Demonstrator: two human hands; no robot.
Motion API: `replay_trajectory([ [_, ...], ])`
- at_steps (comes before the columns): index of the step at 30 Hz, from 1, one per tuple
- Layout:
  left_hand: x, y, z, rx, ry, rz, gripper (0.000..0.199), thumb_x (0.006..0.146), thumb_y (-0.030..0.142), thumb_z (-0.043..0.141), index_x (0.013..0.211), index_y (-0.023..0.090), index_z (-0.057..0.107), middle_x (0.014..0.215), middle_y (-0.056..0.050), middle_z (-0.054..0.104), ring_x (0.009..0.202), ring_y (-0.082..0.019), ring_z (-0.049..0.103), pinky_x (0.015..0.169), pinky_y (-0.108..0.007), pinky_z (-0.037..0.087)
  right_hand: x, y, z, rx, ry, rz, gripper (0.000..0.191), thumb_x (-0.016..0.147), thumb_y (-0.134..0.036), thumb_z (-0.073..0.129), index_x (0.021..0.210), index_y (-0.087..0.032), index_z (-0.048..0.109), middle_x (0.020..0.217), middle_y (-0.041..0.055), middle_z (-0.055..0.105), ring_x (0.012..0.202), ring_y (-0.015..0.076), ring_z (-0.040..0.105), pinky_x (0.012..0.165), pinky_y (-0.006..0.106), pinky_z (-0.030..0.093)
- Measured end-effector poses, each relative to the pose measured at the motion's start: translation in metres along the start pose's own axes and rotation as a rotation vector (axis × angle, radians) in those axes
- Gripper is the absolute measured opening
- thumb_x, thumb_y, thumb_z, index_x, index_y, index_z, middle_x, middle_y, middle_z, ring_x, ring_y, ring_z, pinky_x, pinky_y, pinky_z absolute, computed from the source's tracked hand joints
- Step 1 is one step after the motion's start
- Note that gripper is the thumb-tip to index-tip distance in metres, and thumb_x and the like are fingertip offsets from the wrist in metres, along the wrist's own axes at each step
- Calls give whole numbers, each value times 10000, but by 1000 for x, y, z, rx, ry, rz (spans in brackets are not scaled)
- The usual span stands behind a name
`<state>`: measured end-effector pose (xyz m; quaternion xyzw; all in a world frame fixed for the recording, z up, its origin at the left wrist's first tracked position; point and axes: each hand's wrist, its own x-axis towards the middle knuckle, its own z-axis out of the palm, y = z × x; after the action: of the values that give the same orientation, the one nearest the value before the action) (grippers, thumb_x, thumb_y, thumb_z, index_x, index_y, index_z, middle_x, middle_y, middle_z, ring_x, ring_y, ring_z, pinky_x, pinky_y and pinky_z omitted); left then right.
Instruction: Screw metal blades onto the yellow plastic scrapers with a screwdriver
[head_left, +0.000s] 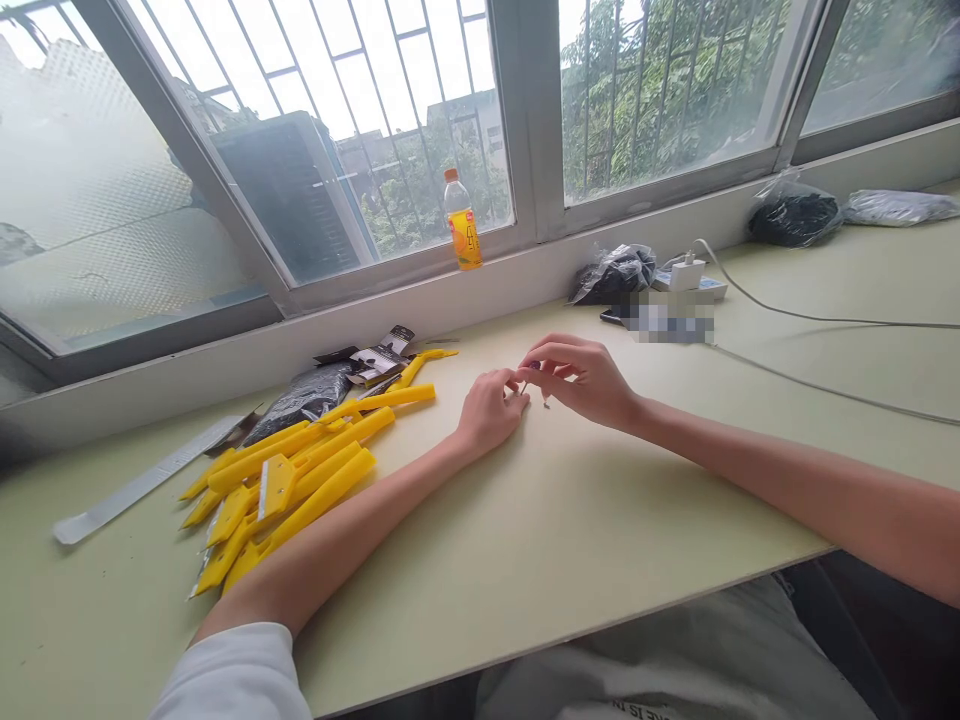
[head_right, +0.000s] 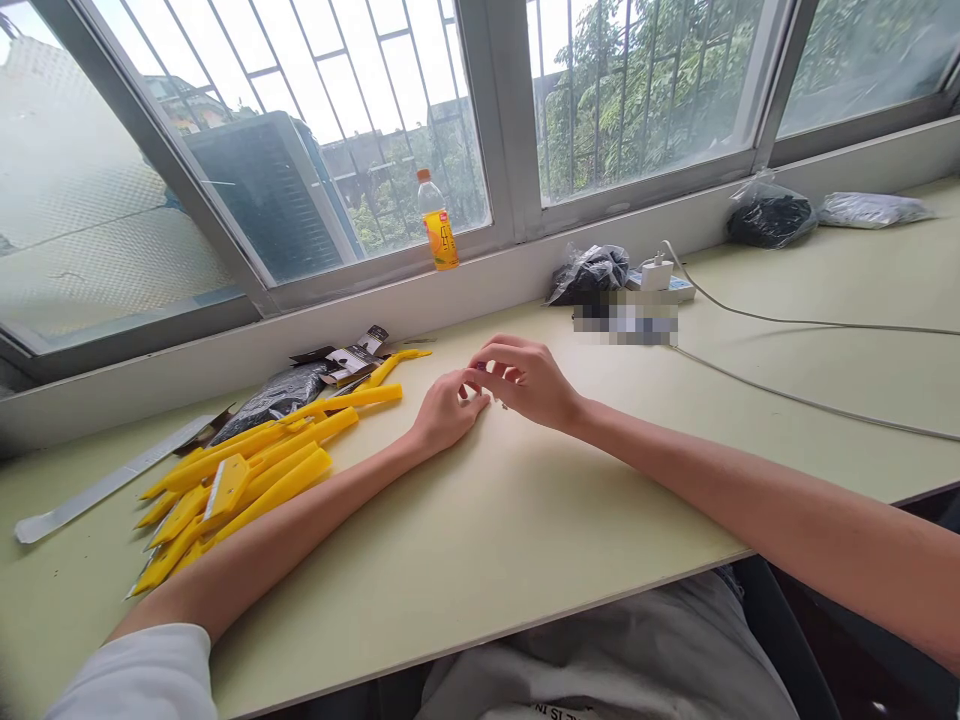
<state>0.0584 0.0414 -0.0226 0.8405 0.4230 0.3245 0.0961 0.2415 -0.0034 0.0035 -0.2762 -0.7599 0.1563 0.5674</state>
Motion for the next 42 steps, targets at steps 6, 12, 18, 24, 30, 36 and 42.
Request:
replay_trajectory([
  [6, -2, 3, -1, 97, -17, -101, 132, 921, 324, 624, 883, 219, 694, 949, -55, 682, 965, -242, 596, 842, -367, 473, 1, 2, 0, 0, 12, 13, 279, 886, -475, 728, 908, -200, 767, 922, 48, 662, 634, 111, 610, 504, 253, 554],
  [12, -1, 1, -1, 83, -12, -119, 116, 914, 308, 631, 868, 215, 684, 908, -48, 689, 929, -232, 606, 815, -354, 471, 2, 3, -1, 16, 15, 34, 261, 891, -456, 730, 890, -197, 762, 917, 44, 655, 599, 98, 601, 500, 252, 561],
  [18, -1, 2, -3, 88, -13, -112, 110, 917, 263, 606, 869, 209, 688, 894, -50, 694, 894, -223, 610, 789, -342, 470, 2, 1, 2, 20, -23, 14, 289, 900, -479, 712, 918, -197, 768, 935, 55, 658, 625, 109, 606, 503, 259, 570],
  [24, 0, 2, -2, 74, -6, -98, 113, 908, 232, 602, 827, 203, 675, 881, -45, 701, 847, -211, 612, 773, -334, 468, 2, 2, 0, 11, -9, 25, 317, 888, -505, 714, 893, -191, 763, 913, 53, 659, 615, 110, 602, 506, 264, 572],
  [30, 0, 0, -1, 64, 2, -90, 109, 899, 228, 601, 817, 202, 668, 873, -41, 704, 825, -206, 612, 756, -328, 464, 2, 5, 0, -19, -14, 30, 319, 894, -503, 709, 889, -188, 760, 918, 57, 666, 635, 115, 610, 508, 260, 558],
  [36, 0, -1, 0, 60, 13, -75, 115, 892, 223, 588, 801, 203, 654, 859, -37, 704, 822, -204, 616, 755, -329, 468, 2, 6, -1, -25, -24, 33, 344, 896, -527, 696, 882, -189, 757, 914, 61, 668, 623, 116, 605, 506, 266, 555],
  [42, 0, 0, 0, 73, 12, -77, 119, 890, 224, 578, 798, 203, 651, 859, -41, 703, 821, -206, 616, 764, -331, 477, 1, 5, 0, -3, -35, 49, 380, 894, -564, 680, 889, -192, 754, 919, 67, 665, 618, 120, 602, 505, 272, 565],
])
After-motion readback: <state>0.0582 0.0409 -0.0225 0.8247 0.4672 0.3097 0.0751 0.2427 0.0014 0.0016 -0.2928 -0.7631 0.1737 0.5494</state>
